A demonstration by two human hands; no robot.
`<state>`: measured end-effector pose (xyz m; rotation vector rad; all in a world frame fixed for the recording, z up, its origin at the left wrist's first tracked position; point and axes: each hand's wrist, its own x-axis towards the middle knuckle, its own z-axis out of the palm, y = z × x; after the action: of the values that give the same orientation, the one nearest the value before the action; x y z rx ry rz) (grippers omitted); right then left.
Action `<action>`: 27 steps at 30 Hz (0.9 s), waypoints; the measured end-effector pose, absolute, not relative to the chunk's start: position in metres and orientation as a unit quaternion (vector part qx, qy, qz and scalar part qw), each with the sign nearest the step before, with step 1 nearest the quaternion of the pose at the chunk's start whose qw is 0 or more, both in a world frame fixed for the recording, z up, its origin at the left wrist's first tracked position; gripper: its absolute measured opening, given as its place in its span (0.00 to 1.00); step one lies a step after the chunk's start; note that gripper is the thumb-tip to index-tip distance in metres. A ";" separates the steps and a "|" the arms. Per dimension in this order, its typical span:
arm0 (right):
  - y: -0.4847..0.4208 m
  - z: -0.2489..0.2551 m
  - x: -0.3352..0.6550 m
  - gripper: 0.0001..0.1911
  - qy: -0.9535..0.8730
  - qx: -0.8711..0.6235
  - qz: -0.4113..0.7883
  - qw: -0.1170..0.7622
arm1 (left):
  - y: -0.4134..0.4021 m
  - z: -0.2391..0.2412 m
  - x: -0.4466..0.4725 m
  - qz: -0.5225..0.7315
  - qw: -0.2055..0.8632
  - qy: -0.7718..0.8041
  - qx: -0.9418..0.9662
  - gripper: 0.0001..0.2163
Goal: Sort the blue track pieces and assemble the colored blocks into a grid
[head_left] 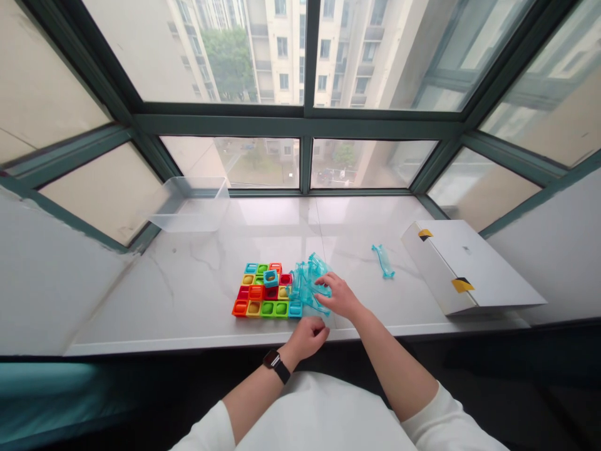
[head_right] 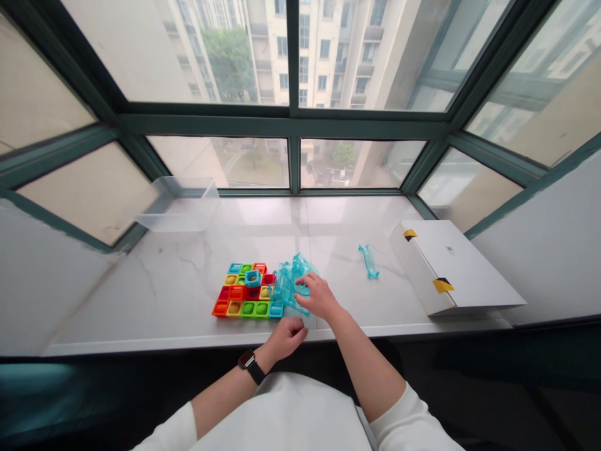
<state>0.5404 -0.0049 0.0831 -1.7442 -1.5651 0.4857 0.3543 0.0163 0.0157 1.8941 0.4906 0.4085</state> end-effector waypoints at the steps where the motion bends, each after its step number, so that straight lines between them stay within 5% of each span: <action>1: -0.007 0.084 0.542 0.12 -0.602 -0.676 0.194 0.379 | 0.016 0.016 0.354 0.172 0.543 0.205 0.796 0.19; 12: -0.024 0.090 0.549 0.13 -0.507 -0.634 0.263 0.522 | 0.016 0.017 0.350 0.178 0.614 0.218 0.737 0.23; 21: -0.061 0.113 0.528 0.15 -0.591 -0.586 0.094 0.546 | 0.014 0.077 0.362 0.200 0.841 0.215 0.454 0.32; 27: -0.076 0.120 0.514 0.27 -0.643 -0.564 0.075 0.513 | 0.014 0.118 0.361 0.222 0.747 0.218 0.587 0.21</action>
<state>0.5143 -0.0764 0.1198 -1.3560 -1.5457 0.1802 0.3607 0.0137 0.1180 1.2838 0.4769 0.4865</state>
